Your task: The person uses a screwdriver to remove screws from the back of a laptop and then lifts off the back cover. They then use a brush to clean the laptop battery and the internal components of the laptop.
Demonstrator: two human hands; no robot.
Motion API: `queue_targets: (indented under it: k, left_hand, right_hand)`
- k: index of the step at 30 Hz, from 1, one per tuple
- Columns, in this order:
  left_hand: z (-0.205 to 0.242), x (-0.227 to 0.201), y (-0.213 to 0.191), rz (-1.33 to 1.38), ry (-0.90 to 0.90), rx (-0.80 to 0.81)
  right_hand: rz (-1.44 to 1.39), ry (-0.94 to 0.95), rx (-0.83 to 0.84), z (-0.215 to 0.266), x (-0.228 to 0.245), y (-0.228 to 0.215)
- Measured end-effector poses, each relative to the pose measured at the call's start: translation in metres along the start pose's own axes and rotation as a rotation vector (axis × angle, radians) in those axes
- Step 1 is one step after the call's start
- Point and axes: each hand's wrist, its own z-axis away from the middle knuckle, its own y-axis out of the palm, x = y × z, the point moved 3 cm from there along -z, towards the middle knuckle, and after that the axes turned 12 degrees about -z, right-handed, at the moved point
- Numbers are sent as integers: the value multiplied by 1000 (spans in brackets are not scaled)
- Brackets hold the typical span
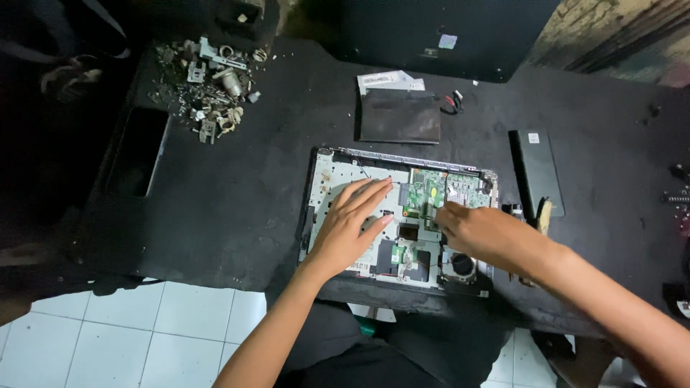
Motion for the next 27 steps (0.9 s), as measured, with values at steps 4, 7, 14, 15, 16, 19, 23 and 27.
queue_targets:
  k: [4,7,14,15,16,19,23,27]
  left_hand:
    - [0,1,3,21,15,-15]
    - [1,0,3,8,19,-8]
    - [-2,7,7,-1,0,-5]
    - [0,2,5,-1,2,-5]
    - [0,-2,1,19,-1,-34]
    - [3,3,4,75,-21,-71]
    - [6,7,6,95,-30,-86]
    - [3,10,7,34,-24,-73]
  right_hand:
    - [-236,188,-30,10,-16,5]
    - [-182,169,-182,13,-19,2]
    - [-207,182,-418,15,-13,5]
    - [-206,184,-419,19,-10,-7]
    - [-305,195,-385,22,-8,-18]
    - [-357,273,-188,23,-30,-25]
    - [182,276,-789,48,-93,-55]
    - [-172,321,-1075,66,-71,-88]
